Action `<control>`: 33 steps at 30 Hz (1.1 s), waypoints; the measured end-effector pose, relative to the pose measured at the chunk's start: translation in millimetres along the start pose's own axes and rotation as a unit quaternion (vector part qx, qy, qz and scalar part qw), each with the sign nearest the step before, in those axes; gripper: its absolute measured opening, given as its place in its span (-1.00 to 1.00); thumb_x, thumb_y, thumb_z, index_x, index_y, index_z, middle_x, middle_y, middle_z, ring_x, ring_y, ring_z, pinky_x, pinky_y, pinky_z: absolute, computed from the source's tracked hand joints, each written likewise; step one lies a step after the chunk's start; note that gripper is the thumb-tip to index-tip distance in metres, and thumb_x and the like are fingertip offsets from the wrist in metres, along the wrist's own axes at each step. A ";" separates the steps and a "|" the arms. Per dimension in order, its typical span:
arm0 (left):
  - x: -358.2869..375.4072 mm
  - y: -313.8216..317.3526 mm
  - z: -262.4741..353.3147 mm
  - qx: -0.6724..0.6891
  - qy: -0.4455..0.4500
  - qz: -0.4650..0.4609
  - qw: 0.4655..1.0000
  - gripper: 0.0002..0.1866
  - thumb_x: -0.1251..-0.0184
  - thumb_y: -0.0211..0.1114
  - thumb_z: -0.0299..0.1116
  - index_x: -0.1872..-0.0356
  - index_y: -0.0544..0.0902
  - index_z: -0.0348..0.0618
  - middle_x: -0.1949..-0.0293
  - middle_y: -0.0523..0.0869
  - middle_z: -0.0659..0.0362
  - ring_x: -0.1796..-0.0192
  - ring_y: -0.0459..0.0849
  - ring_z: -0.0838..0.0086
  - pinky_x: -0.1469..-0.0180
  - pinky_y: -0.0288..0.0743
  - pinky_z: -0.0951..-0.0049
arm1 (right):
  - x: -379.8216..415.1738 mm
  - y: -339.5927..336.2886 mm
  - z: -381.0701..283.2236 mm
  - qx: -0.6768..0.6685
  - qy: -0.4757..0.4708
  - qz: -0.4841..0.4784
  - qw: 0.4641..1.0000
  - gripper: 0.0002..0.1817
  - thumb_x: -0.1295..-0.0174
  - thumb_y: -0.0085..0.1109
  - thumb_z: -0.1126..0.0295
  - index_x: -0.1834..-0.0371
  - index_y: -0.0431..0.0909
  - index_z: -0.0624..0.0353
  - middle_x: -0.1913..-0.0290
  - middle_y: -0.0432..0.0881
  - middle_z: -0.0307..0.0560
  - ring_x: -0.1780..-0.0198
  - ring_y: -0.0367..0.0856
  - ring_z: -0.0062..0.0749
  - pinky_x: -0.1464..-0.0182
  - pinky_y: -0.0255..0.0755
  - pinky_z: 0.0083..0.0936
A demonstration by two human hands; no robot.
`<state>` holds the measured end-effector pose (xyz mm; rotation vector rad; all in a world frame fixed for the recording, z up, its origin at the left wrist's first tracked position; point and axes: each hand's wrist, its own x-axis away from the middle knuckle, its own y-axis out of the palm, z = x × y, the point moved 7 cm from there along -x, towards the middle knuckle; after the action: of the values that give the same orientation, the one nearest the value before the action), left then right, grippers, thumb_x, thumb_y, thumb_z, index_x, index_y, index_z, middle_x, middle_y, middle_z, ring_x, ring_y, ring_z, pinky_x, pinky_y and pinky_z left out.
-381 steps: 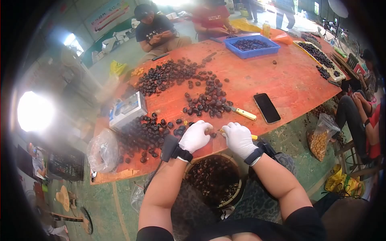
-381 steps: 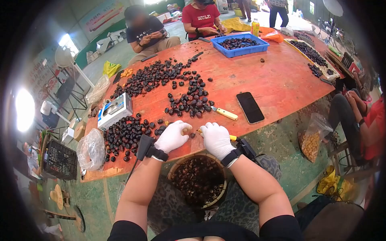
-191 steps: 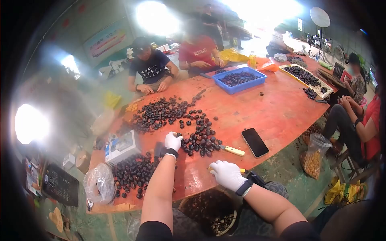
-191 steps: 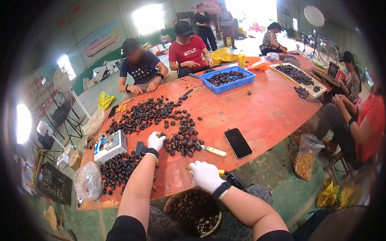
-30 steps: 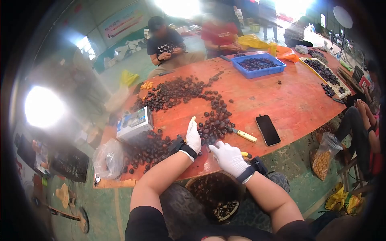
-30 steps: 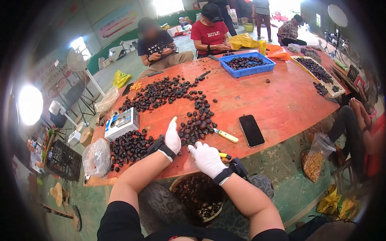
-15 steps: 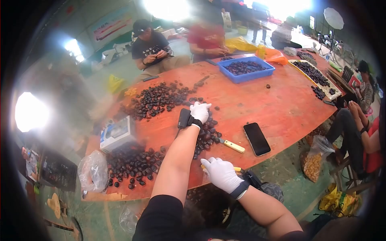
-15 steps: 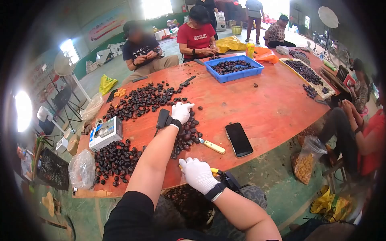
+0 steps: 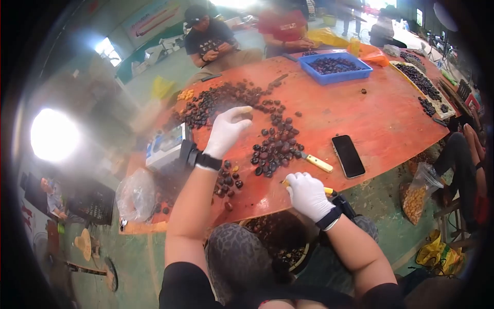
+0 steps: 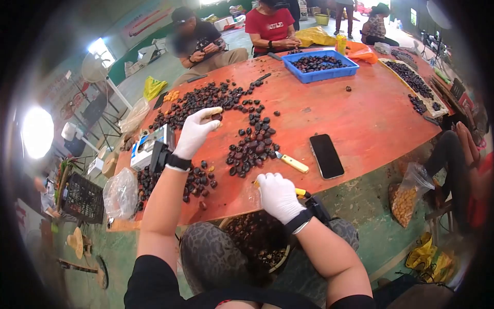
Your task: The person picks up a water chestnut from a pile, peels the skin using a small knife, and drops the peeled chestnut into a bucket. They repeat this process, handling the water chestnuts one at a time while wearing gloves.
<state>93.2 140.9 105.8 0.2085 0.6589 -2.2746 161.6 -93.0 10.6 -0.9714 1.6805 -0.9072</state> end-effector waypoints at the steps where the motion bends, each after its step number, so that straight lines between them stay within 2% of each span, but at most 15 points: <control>1: 20.5 -3.0 15.0 0.007 -0.019 -0.012 1.000 -0.60 -0.19 0.30 -0.57 -0.11 0.64 -0.32 -0.01 0.74 0.13 -0.01 0.68 0.50 -0.08 0.56 0.48 | -0.2 -1.9 -1.0 -0.003 -0.004 0.016 1.000 -0.83 -0.17 0.22 0.31 0.25 0.47 0.08 0.31 0.58 -0.06 0.19 0.63 -0.16 0.27 0.57 -0.26; 4: 84.7 16.6 14.7 0.087 -0.086 -0.080 0.989 -0.63 -0.19 0.36 -0.58 -0.06 0.66 -0.28 0.05 0.73 0.21 0.07 0.68 0.58 -0.03 0.57 0.50 | 1.1 -9.5 -7.6 0.002 -0.041 0.048 0.998 -0.80 -0.17 0.21 0.31 0.19 0.45 0.06 0.31 0.54 -0.08 0.18 0.61 -0.16 0.30 0.55 -0.25; 6: 124.6 41.1 -3.0 0.064 -0.189 -0.103 0.975 -0.64 -0.16 0.38 -0.62 -0.02 0.67 -0.28 0.09 0.73 0.21 0.06 0.67 0.56 -0.03 0.57 0.50 | 1.1 -19.7 -17.3 -0.014 -0.047 0.047 0.998 -0.78 -0.20 0.22 0.27 0.16 0.45 0.03 0.32 0.51 -0.10 0.20 0.61 -0.17 0.32 0.53 -0.26; 8: 150.3 61.4 -35.2 0.053 -0.161 -0.128 0.977 -0.65 -0.12 0.40 -0.63 0.01 0.68 -0.26 0.13 0.73 0.22 0.08 0.68 0.54 -0.04 0.57 0.48 | 2.9 -23.1 -23.8 -0.016 -0.050 0.039 0.998 -0.77 -0.22 0.22 0.23 0.15 0.45 0.00 0.33 0.50 -0.12 0.21 0.60 -0.19 0.34 0.52 -0.27; 9: 155.1 62.6 -30.7 -0.070 -0.131 -0.148 0.978 -0.65 -0.12 0.42 -0.61 0.01 0.69 -0.25 0.13 0.73 0.18 0.10 0.70 0.51 -0.02 0.58 0.48 | 4.3 -23.0 -25.8 -0.012 -0.052 0.032 0.998 -0.78 -0.23 0.22 0.21 0.15 0.46 -0.01 0.33 0.49 -0.13 0.22 0.60 -0.20 0.35 0.52 -0.27; 12: 160.8 58.8 -41.4 -0.107 -0.142 -0.134 0.975 -0.66 -0.03 0.47 -0.49 0.10 0.71 -0.25 0.14 0.70 0.06 0.16 0.70 0.34 -0.01 0.58 0.39 | 9.0 -16.1 -29.5 0.015 -0.065 0.014 0.998 -0.78 -0.26 0.21 0.18 0.16 0.47 -0.01 0.33 0.49 -0.14 0.23 0.60 -0.22 0.36 0.52 -0.29; 16: 159.5 60.2 -39.5 -0.138 -0.110 -0.140 0.974 -0.61 -0.04 0.53 -0.47 0.05 0.71 -0.24 0.15 0.71 0.11 0.16 0.70 0.44 0.01 0.58 0.44 | 7.8 -2.1 -33.7 0.040 -0.074 0.000 0.996 -0.79 -0.25 0.21 0.18 0.21 0.48 0.01 0.33 0.50 -0.14 0.24 0.60 -0.24 0.37 0.52 -0.31; 19: 158.5 61.7 -38.5 -0.159 -0.115 -0.142 0.970 -0.61 -0.02 0.55 -0.44 0.07 0.71 -0.26 0.17 0.70 0.10 0.19 0.71 0.43 0.03 0.58 0.44 | 5.5 2.8 -39.3 0.035 -0.081 -0.001 0.996 -0.79 -0.24 0.23 0.18 0.23 0.48 0.02 0.33 0.50 -0.14 0.26 0.60 -0.24 0.37 0.51 -0.31; 22: 158.5 62.1 -43.5 -0.140 -0.114 -0.122 0.976 -0.62 0.06 0.56 -0.39 0.15 0.72 -0.24 0.23 0.69 0.05 0.22 0.69 0.30 0.06 0.57 0.33 | 0.6 2.1 -46.7 0.020 -0.082 -0.006 0.996 -0.80 -0.20 0.24 0.22 0.25 0.48 0.02 0.33 0.50 -0.13 0.27 0.60 -0.23 0.37 0.52 -0.32; 28: 159.5 61.9 -49.0 -0.099 -0.125 -0.107 0.981 -0.63 0.05 0.56 -0.38 0.18 0.71 -0.30 0.23 0.69 0.01 0.21 0.69 0.26 0.06 0.56 0.32 | -5.2 12.0 -50.9 0.017 -0.080 -0.008 0.997 -0.82 -0.15 0.23 0.27 0.25 0.49 0.00 0.33 0.51 -0.12 0.26 0.61 -0.21 0.36 0.52 -0.28; 31: 158.8 60.5 -45.7 -0.126 -0.113 -0.103 0.980 -0.62 0.05 0.56 -0.37 0.18 0.70 -0.30 0.25 0.68 0.01 0.20 0.70 0.24 0.07 0.56 0.31 | -2.4 19.7 -37.0 0.090 -0.061 -0.038 0.993 -0.83 -0.19 0.20 0.25 0.23 0.49 0.00 0.32 0.52 -0.13 0.25 0.62 -0.21 0.36 0.52 -0.25; 33: 158.2 60.4 -43.1 -0.160 -0.126 -0.120 0.972 -0.61 0.03 0.57 -0.39 0.16 0.68 -0.33 0.19 0.70 -0.01 0.17 0.72 0.28 0.05 0.58 0.36 | -1.0 17.2 -32.4 0.080 -0.049 -0.042 0.995 -0.84 -0.21 0.18 0.25 0.22 0.50 0.00 0.32 0.52 -0.13 0.24 0.62 -0.22 0.35 0.53 -0.25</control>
<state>21.6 29.5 -8.2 -0.3264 0.9419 -2.3252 127.6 -80.8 4.2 -0.9673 1.4713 -1.0170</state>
